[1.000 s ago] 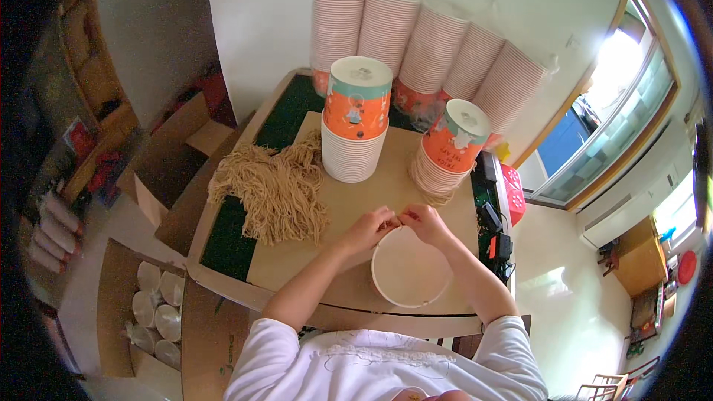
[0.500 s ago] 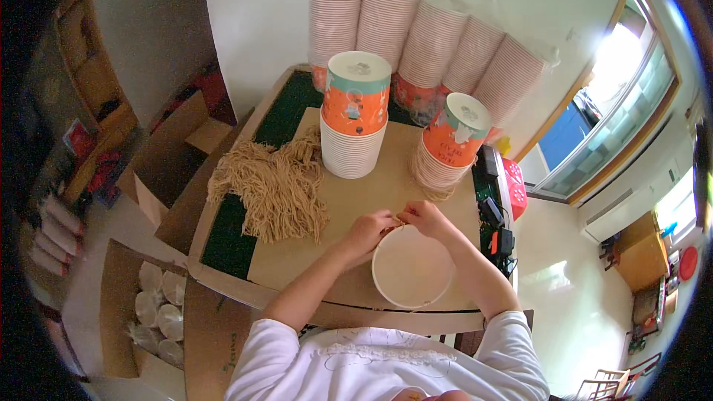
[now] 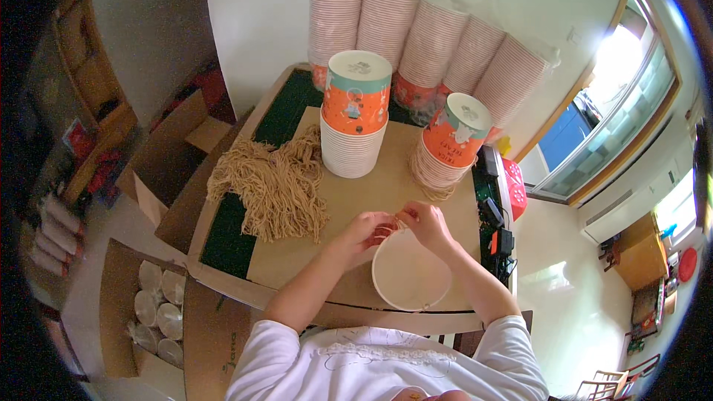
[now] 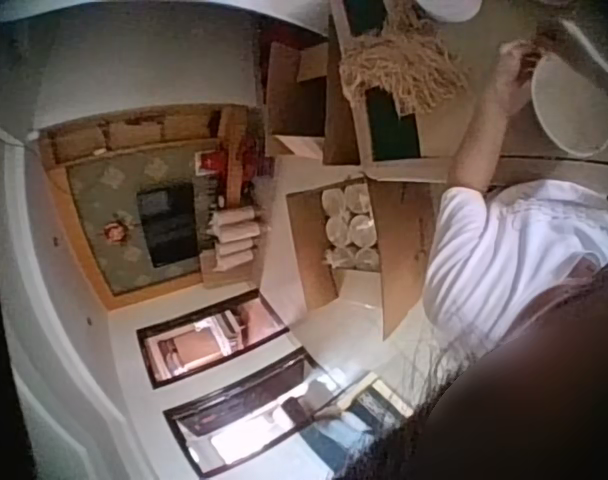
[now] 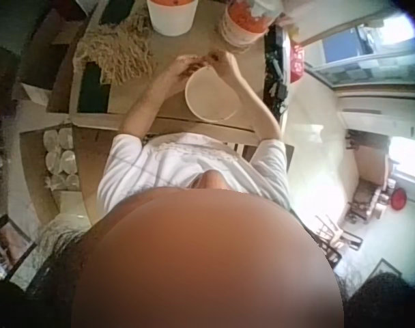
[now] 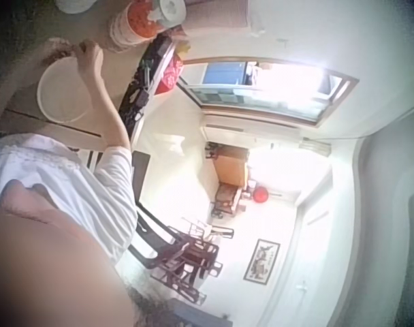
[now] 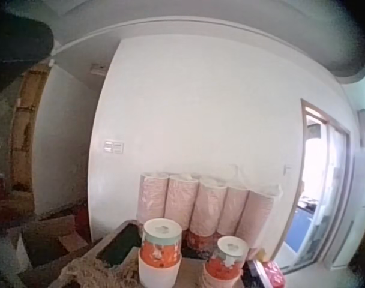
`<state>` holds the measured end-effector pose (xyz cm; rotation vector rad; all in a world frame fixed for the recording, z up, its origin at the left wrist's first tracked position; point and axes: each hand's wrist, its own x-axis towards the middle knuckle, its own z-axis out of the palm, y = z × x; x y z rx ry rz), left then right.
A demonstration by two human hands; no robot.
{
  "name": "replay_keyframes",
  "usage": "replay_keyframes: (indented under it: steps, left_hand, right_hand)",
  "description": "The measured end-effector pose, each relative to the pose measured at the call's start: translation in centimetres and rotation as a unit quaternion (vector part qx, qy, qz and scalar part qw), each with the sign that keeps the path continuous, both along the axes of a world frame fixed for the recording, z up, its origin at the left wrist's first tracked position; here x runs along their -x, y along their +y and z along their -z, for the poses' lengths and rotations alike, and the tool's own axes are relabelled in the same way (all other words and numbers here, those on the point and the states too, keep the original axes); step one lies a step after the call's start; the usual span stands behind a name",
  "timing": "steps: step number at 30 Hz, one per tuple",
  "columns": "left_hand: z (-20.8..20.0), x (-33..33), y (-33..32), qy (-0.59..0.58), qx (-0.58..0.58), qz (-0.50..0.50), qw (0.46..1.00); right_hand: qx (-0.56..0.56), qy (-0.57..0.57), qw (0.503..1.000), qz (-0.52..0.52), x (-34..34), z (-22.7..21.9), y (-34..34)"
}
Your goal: Manually attaching string handles to printed paper buckets by threading them through holes and tying knots.
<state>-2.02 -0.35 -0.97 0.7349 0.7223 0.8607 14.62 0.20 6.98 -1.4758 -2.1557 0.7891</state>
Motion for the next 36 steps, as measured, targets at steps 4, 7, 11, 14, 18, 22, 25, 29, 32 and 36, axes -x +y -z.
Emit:
replay_keyframes:
  steps: [4, 7, 11, 14, 18, 22, 25, 29, 32, 36]
  left_hand:
    - [1.1, -0.3, 0.3, -0.097, 0.089, -0.021, 0.991]
    - [0.9, -0.3, 0.1, -0.104, 0.095, -0.029, 0.99]
    - [0.9, -0.3, 0.0, -0.096, 0.078, -0.036, 0.992]
    - [0.4, -0.3, -0.2, -0.081, 0.071, -0.038, 0.993]
    - [-0.6, -0.4, -0.6, -0.033, 0.062, -0.056, 0.996]
    - [-0.4, -0.3, -0.3, 0.016, 0.008, -0.053, 0.998]
    - [-0.6, -0.4, -0.4, 0.055, -0.029, -0.059, 0.996]
    - [-0.5, -0.2, -0.5, 0.122, -0.084, -0.073, 0.986]
    - [-0.9, 0.1, -0.6, 0.129, -0.099, -0.082, 0.983]
    - [-0.6, 0.0, -0.4, 0.086, -0.051, -0.106, 0.989]
  right_hand:
    - [-0.143, 0.006, 0.99, -0.008, 0.3, 0.4, -0.8]
    - [-0.19, -0.005, 0.981, -0.035, 0.2, -0.1, -1.5]
    - [-0.15, 0.007, 0.986, -0.07, -0.1, -0.8, -2.2]
    - [-0.179, 0.009, 0.98, -0.083, -0.7, 0.2, -2.0]
    - [-0.187, 0.005, 0.978, -0.093, -0.8, -0.2, -2.2]
    - [-0.101, 0.05, 0.99, -0.086, -1.3, -0.2, -0.9]
    - [0.005, 0.065, 0.995, -0.072, -1.3, -0.1, 0.4]
    - [0.069, 0.068, 0.992, -0.076, -1.1, 0.2, 1.1]
    - [0.072, 0.064, 0.994, -0.059, -1.0, 0.6, 1.2]
    - [0.066, 0.062, 0.995, -0.042, -1.0, 1.5, 1.4]
